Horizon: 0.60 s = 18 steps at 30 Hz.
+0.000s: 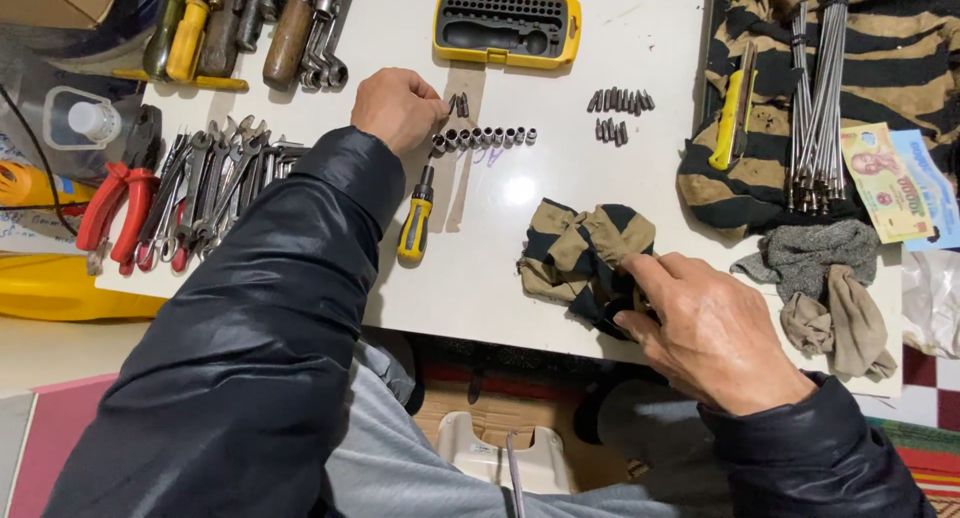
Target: Inspecting and manipulating a camouflage glove on a workbench
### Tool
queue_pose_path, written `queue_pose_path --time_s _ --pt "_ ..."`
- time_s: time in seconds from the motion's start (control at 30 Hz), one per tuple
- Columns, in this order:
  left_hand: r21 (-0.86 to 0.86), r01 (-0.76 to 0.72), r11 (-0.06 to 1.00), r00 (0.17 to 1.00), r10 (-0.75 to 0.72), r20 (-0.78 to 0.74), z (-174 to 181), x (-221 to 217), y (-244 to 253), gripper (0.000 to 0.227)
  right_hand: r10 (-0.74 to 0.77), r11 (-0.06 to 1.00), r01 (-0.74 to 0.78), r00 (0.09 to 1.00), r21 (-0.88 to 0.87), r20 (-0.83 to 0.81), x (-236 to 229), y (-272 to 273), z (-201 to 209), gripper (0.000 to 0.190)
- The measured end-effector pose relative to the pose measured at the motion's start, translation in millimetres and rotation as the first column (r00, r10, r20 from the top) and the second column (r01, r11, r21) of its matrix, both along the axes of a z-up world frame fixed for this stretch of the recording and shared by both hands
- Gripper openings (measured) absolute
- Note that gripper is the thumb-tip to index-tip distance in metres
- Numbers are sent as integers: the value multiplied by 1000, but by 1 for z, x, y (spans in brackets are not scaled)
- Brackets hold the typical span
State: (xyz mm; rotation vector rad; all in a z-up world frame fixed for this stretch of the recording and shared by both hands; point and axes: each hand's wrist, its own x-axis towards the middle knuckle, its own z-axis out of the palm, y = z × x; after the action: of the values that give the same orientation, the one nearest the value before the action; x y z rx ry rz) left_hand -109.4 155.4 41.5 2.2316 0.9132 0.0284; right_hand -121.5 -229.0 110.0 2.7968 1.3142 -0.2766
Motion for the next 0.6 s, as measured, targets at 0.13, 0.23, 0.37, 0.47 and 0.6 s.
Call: queue_pose_path --time_s 0.13,0.23,0.37,0.47,0.6 --pt "11 4 1000 1000 -4 -3 -1 1 0 13 -17 1000 17 1000 -15 -17 -1 2 2 52" --pt "-8 -5 1000 1000 5 -17 5 0 -4 15 -17 1000 17 999 -16 -36 -1 3 3 51" --pt "-37 -29 999 999 27 -40 7 0 -6 19 -14 1000 14 999 -14 -33 0 2 2 51" --pt "-13 -22 1000 998 21 -53 8 1 -6 15 -17 1000 17 999 -15 -30 -1 2 0 50" --pt "-17 -17 1000 999 16 -45 1 3 -2 16 -22 1000 22 999 -15 -34 -1 3 2 52"
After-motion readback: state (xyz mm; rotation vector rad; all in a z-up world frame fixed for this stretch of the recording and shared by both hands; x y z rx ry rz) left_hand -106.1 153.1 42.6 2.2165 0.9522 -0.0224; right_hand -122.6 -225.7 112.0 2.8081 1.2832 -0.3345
